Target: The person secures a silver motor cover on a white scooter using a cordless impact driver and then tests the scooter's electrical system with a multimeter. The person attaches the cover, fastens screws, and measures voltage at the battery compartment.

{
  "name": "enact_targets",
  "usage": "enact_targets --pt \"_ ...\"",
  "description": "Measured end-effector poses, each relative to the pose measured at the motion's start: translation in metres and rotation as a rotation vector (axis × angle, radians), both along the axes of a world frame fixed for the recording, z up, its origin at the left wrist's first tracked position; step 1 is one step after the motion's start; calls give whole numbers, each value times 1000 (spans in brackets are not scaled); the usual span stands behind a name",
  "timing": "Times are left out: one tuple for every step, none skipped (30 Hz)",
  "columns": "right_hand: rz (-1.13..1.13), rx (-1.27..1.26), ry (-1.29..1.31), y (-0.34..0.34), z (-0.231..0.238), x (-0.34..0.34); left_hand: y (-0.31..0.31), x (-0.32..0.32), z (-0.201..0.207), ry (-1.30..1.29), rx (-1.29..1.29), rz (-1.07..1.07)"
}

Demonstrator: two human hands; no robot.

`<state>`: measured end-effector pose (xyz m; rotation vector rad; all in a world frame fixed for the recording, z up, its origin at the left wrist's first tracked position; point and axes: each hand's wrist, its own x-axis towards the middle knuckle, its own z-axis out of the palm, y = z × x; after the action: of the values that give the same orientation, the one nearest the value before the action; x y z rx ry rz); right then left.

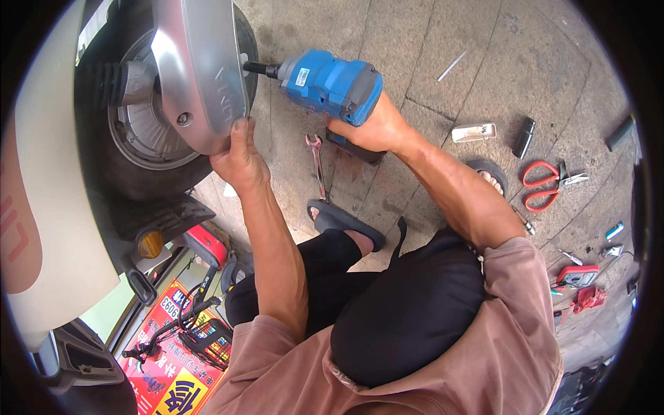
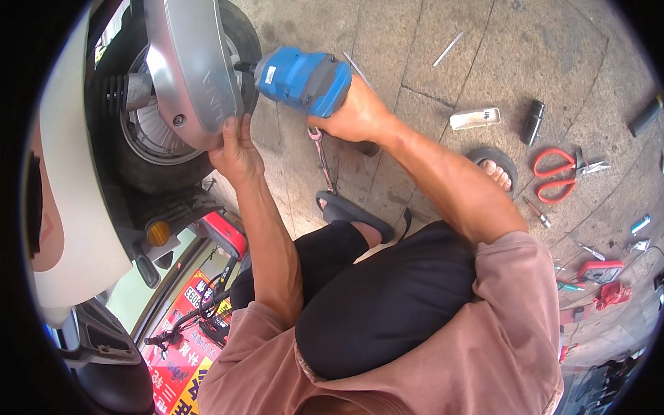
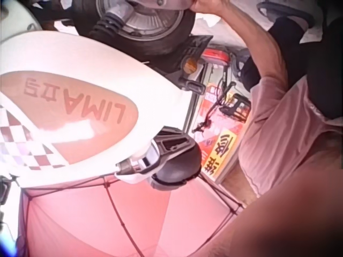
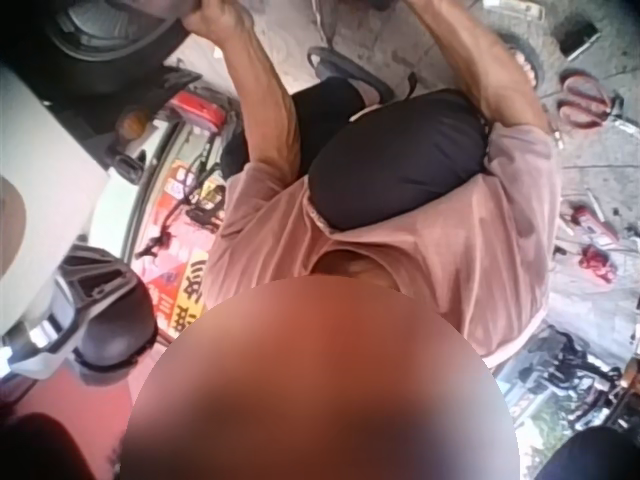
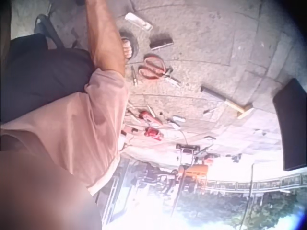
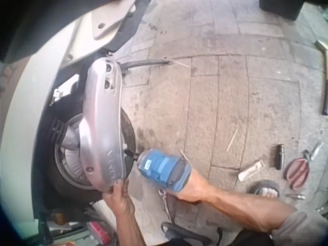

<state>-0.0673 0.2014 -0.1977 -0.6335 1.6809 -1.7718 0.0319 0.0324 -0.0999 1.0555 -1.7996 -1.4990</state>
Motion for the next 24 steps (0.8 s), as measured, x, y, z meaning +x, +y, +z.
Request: enact_targets --pt "-19 -19 -8 0 0 0 0 0 0 -1 1 -2" --pt "-41 -37 -13 0 0 0 -1 0 0 -1 3 -4" --pt "-20 -33 -23 0 -1 0 -2 0 -1 -1 5 -6" --pt "0 -27 -36 0 0 0 -2 1 -1 -4 8 -7" --pt "16 -32 -40 1 0 -1 -3 1 -1 -1 5 -8" --pt "19 -25 -45 1 0 -1 -3 1 -2 5 2 -10" --pt "19 -29 -39 0 0 -2 -3 1 -2 10 -3 -14" --pt "19 -34 -36 0 0 -2 -3 2 -2 12 2 -8" --pt "20 -38 -61 0 0 -3 -3 2 -2 13 5 -3" --pt "18 -41 -85 0 0 -3 -3 2 -2 15 7 -1" --pt "8 -45 -98 0 0 -4 -3 2 -2 17 5 -2" --pt "13 -48 -92 0 0 -4 -3 2 -2 17 4 -2" --pt "8 -51 -74 0 0 -4 -3 2 -2 18 3 -3" --pt "4 -55 -57 0 0 -3 -3 2 -2 16 3 -2" --pt "19 -44 -54 0 0 -3 -3 1 -2 14 3 -1" --pt "33 -32 -51 0 0 -3 -3 1 -2 12 3 -1" --pt "48 -20 -45 0 -1 -2 -2 1 -2 12 5 -1" --pt "54 -24 -67 -1 -2 -2 -2 1 -2 11 6 0" --pt "62 -29 -91 -1 -3 -2 -2 1 -2 9 7 3" --pt "59 -38 -108 -3 -3 -3 -2 1 -1 11 6 5" --pt "58 -36 -88 -4 -4 -3 -2 1 -2 15 4 6" --pt "48 -38 -60 -5 -5 -3 -2 1 -2 25 -1 -7" --pt "41 -28 -35 -5 -5 -3 -2 1 -2 21 3 9" --pt "36 -48 -33 -6 -5 -3 -2 0 -2 22 4 10"
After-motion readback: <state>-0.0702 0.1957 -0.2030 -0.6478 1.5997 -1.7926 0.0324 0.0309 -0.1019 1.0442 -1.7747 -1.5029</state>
